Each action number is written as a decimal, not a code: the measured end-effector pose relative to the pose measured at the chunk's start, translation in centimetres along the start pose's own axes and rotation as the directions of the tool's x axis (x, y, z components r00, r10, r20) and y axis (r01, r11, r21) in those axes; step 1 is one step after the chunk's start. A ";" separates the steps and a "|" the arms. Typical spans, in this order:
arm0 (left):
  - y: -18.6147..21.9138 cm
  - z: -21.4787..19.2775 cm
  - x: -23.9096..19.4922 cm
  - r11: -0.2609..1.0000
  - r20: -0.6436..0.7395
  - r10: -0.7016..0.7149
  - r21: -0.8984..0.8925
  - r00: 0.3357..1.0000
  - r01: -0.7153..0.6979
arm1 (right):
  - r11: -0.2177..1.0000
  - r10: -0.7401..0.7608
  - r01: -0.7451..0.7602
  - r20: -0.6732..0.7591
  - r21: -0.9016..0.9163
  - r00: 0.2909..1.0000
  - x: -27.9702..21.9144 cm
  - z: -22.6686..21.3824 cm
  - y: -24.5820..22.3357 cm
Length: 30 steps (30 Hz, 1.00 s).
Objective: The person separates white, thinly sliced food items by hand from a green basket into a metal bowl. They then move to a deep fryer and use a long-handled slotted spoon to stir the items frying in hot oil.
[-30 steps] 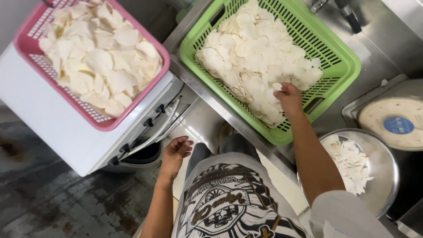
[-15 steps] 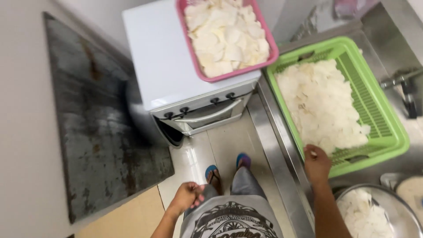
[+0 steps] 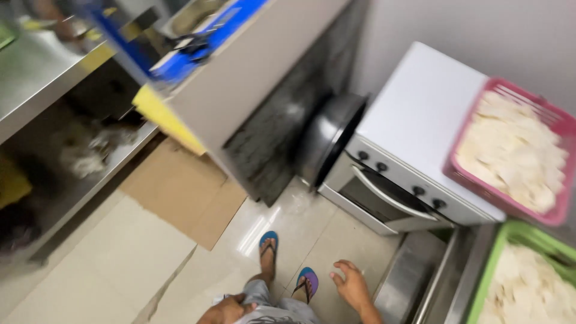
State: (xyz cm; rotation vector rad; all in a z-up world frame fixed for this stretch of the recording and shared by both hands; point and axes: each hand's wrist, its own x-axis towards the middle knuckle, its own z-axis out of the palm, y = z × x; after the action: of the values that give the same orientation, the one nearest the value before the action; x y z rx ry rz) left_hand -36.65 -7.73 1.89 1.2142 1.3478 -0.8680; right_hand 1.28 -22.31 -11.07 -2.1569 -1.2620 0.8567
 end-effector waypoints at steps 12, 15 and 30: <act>-20.9 -5.9 11.5 0.864 -0.069 -0.070 -0.503 0.995 0.026 | 0.998 0.063 -0.044 0.483 -0.050 0.873 8.1 11.2 -17.7; -29.3 -8.2 16.8 0.836 -0.357 -0.101 -0.536 0.929 -0.115 | 0.978 -0.118 0.184 0.468 -0.099 0.876 11.3 15.2 -24.4; -39.4 -20.9 14.5 0.047 -0.149 -0.509 -0.988 0.847 -0.146 | 0.725 -0.022 -0.236 0.364 0.647 0.931 35.2 28.6 -51.8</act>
State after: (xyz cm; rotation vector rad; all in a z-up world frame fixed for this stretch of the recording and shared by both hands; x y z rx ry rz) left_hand -78.28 6.60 -14.14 -0.0058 1.9863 0.4464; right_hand -36.23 35.08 -4.58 -1.5134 -0.7644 1.5323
